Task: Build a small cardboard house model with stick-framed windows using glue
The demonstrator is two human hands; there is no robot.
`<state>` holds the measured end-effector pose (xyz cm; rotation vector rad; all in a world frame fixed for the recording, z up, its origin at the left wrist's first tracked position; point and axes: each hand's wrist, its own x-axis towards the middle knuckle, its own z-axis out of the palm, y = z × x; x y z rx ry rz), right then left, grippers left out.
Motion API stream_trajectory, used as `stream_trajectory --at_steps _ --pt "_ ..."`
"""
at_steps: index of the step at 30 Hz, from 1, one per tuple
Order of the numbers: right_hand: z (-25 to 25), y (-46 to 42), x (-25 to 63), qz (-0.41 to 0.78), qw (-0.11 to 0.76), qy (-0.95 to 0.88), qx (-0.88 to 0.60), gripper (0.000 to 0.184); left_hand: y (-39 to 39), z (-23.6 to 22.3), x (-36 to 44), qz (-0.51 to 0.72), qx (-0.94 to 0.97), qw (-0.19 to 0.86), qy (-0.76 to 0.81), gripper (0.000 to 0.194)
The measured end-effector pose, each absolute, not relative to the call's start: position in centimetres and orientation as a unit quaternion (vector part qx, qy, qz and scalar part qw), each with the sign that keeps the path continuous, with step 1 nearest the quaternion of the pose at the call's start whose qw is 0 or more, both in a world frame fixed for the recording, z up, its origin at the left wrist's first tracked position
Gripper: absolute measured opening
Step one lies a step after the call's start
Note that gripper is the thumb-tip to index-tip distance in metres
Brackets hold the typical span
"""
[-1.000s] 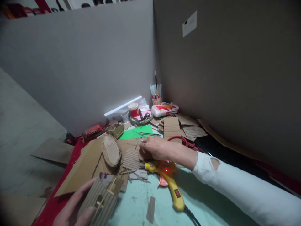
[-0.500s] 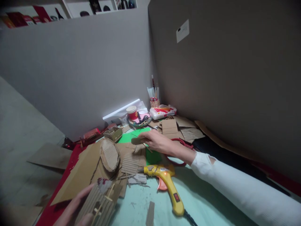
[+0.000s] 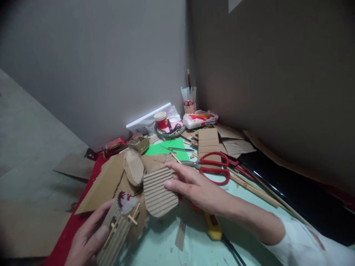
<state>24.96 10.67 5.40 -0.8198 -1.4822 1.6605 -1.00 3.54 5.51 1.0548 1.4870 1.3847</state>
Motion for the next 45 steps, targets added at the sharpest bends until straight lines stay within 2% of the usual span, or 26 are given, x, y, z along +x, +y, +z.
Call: stream_trajectory --at_steps 4,9,19,31,37,39,45 --pt "5.8 10.0 24.7 0.703 0.362 -0.555 -0.258 0.041 3.3 5.2 -1.1 0.544 0.406 0.494 0.543 0.048" --pt "5.4 8.8 22.9 0.752 0.369 -0.497 -0.225 0.036 3.0 4.2 -1.8 0.529 0.456 0.467 0.543 0.059" --pt "4.8 8.4 21.7 0.738 0.389 -0.489 -0.254 0.037 3.3 4.1 -1.6 0.476 0.519 0.515 0.488 0.056" --pt "4.1 8.2 21.6 0.709 0.38 -0.535 -0.258 0.033 2.6 4.3 -0.8 0.522 0.541 0.455 0.478 0.042" --pt "5.0 8.3 22.0 0.696 0.383 -0.545 -0.268 0.033 2.6 3.9 -1.9 0.481 0.498 0.502 0.518 0.053" --pt "5.1 8.3 22.4 0.694 0.384 -0.547 -0.266 0.033 2.8 4.0 -2.0 0.483 0.489 0.514 0.513 0.051" --pt "5.4 8.6 23.5 0.687 0.393 -0.558 -0.252 0.045 3.1 5.2 -1.1 0.522 0.418 0.52 0.532 0.049"
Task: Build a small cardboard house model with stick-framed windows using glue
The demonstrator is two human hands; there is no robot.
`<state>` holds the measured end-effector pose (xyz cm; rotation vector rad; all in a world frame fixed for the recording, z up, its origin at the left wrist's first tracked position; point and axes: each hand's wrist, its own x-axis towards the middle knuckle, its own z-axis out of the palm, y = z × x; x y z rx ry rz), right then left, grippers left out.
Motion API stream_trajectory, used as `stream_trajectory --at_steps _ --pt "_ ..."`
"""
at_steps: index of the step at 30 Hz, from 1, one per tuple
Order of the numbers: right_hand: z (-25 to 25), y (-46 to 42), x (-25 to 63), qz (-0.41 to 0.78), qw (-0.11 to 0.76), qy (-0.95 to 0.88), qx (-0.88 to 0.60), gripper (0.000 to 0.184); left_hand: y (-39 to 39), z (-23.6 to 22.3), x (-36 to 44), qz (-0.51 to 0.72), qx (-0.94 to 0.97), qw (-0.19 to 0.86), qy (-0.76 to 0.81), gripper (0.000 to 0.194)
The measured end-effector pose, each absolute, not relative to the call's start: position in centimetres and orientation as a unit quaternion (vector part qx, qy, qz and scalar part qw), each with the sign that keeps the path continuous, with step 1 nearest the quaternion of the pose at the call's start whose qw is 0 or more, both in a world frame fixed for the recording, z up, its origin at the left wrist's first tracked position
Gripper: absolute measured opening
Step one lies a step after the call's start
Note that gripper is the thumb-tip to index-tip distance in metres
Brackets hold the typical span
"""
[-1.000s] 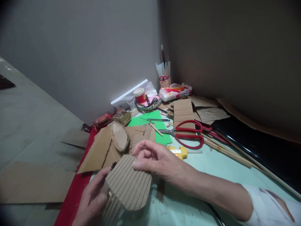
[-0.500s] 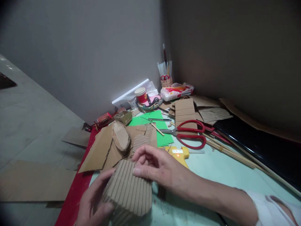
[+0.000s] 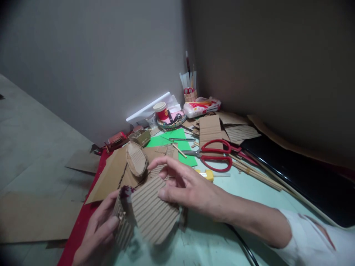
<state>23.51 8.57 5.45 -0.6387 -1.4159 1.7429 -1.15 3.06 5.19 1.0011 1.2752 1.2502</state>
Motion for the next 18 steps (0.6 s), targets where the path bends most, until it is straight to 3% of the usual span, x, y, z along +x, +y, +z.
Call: stream_trajectory --at_steps 7,18 --pt "5.97 8.22 23.92 0.671 0.411 -0.548 -0.281 0.021 3.14 6.1 -0.57 0.566 0.353 0.498 0.555 0.053" --pt "6.34 8.3 23.79 0.667 0.44 -0.513 -0.313 0.039 3.74 5.53 -1.34 0.537 0.426 0.488 0.541 0.053"
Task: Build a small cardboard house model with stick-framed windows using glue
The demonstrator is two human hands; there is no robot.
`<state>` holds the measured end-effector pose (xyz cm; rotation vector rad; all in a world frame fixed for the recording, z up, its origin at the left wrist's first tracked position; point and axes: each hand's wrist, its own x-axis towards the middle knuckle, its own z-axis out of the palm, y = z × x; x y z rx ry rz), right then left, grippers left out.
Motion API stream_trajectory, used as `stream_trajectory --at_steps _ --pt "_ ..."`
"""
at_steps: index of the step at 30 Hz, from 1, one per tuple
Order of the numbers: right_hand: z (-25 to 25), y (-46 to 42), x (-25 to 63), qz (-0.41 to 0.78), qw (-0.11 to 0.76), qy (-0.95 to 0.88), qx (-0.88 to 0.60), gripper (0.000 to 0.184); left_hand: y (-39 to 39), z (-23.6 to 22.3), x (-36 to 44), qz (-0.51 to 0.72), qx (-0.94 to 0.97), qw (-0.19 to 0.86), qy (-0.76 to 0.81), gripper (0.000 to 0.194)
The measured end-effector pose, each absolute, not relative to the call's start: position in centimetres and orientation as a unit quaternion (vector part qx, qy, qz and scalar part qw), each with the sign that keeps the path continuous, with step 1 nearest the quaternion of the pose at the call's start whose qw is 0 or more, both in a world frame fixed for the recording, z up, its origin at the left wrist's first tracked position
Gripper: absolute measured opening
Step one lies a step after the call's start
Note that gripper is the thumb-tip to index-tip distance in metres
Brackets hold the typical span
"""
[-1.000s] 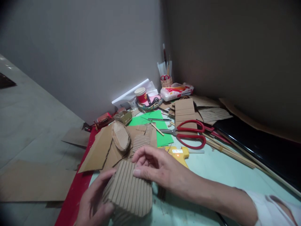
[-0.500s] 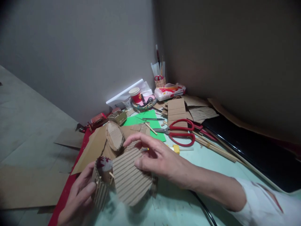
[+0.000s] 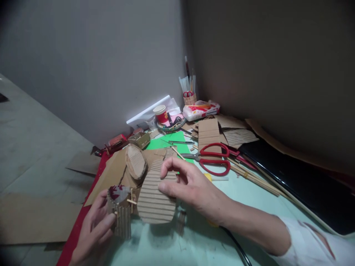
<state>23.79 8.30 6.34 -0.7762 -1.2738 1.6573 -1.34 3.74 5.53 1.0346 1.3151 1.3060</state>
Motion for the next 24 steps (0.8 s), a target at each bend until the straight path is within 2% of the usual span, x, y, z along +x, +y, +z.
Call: stream_trajectory --at_steps 7,13,17,21,24 --pt "5.8 8.3 23.8 0.658 0.46 -0.502 -0.321 0.03 3.9 4.9 -1.1 0.576 0.448 0.439 0.525 0.051" --pt "5.6 8.1 23.7 0.671 0.466 -0.475 -0.326 0.021 3.2 5.0 -0.2 0.597 0.469 0.383 0.527 0.058" --pt "5.9 7.6 23.5 0.69 0.466 -0.451 -0.322 0.03 2.6 4.2 -0.4 0.583 0.49 0.386 0.52 0.058" --pt "5.5 6.8 23.6 0.717 0.42 -0.446 -0.332 0.031 2.4 2.9 -1.0 0.541 0.539 0.415 0.494 0.058" --pt "5.1 6.5 23.8 0.7 0.395 -0.476 -0.358 0.039 2.2 2.0 -1.3 0.52 0.569 0.403 0.493 0.061"
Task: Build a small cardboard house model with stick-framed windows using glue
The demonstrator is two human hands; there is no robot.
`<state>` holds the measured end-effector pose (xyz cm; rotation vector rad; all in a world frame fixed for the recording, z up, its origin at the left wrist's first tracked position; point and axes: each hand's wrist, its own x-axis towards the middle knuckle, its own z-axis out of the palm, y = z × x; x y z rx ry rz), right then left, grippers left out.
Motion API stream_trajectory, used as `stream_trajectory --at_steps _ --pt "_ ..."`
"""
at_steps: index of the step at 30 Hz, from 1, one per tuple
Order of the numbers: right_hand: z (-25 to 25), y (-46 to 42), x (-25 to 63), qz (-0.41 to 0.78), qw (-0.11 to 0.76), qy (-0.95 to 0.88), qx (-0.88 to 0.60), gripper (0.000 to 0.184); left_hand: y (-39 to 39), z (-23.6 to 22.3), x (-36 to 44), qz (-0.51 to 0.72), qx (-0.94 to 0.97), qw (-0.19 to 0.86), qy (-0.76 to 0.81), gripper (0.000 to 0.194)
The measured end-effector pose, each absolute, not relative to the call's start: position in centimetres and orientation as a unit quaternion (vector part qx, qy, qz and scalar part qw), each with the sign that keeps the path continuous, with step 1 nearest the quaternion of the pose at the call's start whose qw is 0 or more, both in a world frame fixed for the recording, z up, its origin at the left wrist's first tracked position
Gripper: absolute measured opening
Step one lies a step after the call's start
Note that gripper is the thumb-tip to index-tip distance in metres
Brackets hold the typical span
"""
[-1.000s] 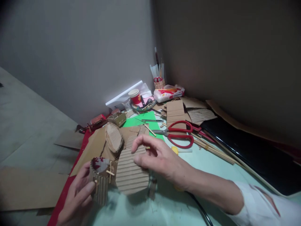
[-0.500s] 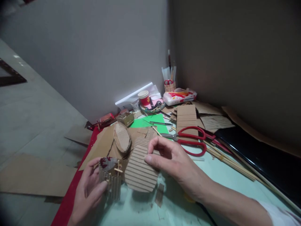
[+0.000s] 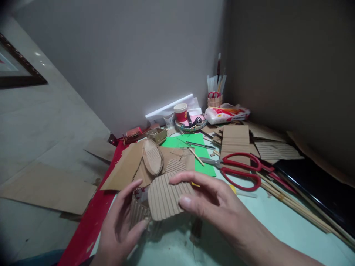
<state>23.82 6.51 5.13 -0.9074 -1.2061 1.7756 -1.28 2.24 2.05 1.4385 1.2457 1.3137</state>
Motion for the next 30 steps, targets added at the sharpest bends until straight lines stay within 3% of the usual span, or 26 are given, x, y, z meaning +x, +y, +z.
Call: stream_trajectory --at_steps 6,11,23,27,30 --pt "6.0 6.7 23.4 0.622 0.398 -0.564 -0.369 0.045 2.1 1.5 -1.2 0.51 0.613 0.337 0.501 0.071" --pt "5.5 6.5 22.9 0.631 0.375 -0.584 -0.346 0.056 2.0 1.3 -1.2 0.499 0.617 0.307 0.526 0.072" --pt "5.0 6.6 23.1 0.507 0.408 -0.648 -0.396 0.042 1.9 2.0 -0.7 0.48 0.643 0.293 0.519 0.071" --pt "4.7 6.8 23.5 0.539 0.367 -0.643 -0.402 0.047 2.0 2.1 -0.8 0.478 0.662 0.278 0.506 0.071" --pt "4.6 6.8 23.4 0.496 0.354 -0.675 -0.415 0.047 2.0 2.1 -1.1 0.457 0.674 0.277 0.51 0.074"
